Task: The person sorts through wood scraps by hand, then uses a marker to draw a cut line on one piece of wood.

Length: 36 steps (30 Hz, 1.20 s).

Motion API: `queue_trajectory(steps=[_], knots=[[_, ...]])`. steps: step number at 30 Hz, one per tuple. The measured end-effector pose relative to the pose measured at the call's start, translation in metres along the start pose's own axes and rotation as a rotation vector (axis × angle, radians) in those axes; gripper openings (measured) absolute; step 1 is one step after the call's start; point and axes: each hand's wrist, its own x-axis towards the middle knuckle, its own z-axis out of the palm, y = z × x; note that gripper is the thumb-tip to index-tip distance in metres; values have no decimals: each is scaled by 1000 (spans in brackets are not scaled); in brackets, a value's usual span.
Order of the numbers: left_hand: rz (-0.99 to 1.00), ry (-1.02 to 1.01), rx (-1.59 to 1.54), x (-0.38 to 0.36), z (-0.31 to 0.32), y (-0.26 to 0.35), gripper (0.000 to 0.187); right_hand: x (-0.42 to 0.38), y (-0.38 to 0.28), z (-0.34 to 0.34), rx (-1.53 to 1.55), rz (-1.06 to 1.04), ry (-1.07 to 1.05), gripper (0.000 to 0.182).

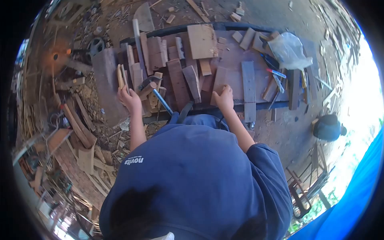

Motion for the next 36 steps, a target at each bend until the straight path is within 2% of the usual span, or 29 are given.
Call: queue_trajectory(steps=[1, 3, 4, 5, 7, 8, 9, 11, 12, 13, 14, 15, 17, 19, 21, 22, 23, 25, 26, 27, 29, 30, 31, 33, 35, 36], knots=[[125, 39, -32, -9, 1, 24, 26, -5, -6, -6, 7, 25, 11, 67], [307, -85, -124, -26, 2, 87, 24, -9, -11, -20, 199, 172, -120, 68], [388, -236, -221, -32, -4, 119, 24, -6, 1, -19, 257, 228, -82, 70], [515, -302, -223, -42, 7, 137, 25, -3, 18, -19, 266, 249, -65, 70], [667, -510, -293, -64, 21, 169, 26, 3, 59, -22, -74, 139, 307, 75], [699, -602, -373, -77, 32, 181, 25, 5, 73, -24, -202, 199, 389, 90], [732, -759, -427, -86, 42, 190, 27, 5, 88, -29, -195, 223, 398, 90], [802, -964, -462, -109, 64, 205, 36, 2, 106, -49, -344, 338, 293, 103], [819, -980, -462, -121, 75, 211, 36, 3, 118, -57, -249, 327, 248, 111], [909, -1005, -353, -133, 86, 215, 47, 4, 120, -64, -243, 347, 253, 111], [999, -1024, -242, -140, 94, 219, 58, 5, 116, -76, -210, 402, 143, 111], [1017, -1034, -241, -143, 101, 223, 58, 5, 109, -86, -174, 455, 34, 111], [1125, -1029, 189, -147, 108, 232, 77, 5, 98, -93, -122, 494, 4, 106], [1154, -956, 312, -146, 110, 236, 81, 8, 96, -94, -74, 520, -30, 101], [921, -964, 299, -143, 110, 236, 76, 15, 98, -86, 422, 521, -93, 85], [894, -887, 227, -141, 110, 236, 66, 4, 66, -109, 721, 567, -100, 67], [893, -889, 237, -137, 115, 234, 66, 5, 64, -101, 727, 568, -107, 67], [641, -1100, -152, -127, 126, 232, 56, 6, 61, -82, 1321, 529, -138, 51], [405, -1239, -396, -125, 125, 238, 49, 7, 50, -69, 1380, 531, -4, 34], [402, -1231, -391, -124, 122, 243, 49, 8, 39, -58, 1383, 526, -14, 34], [-64, -1533, -749, -117, 106, 258, 42, 5, 17, -42, 1651, 510, 219, 27], [-230, -1620, -702, -111, 98, 266, 31, 2, 5, -43, 1711, 571, 224, 23], [-231, -1610, -703, -107, 92, 267, 31, 0, 1, -44, 1713, 566, 214, 23], [75, -1574, -460, -100, 77, 269, 30, -1, -6, -46, 1826, 573, 166, 22], [1, -1542, -536, -103, 82, 257, 31, -3, -2, -46, 1891, 538, 129, 21], [120, -1413, -593, -104, 85, 250, 31, -5, 1, -48, 1932, 537, 48, 21]])
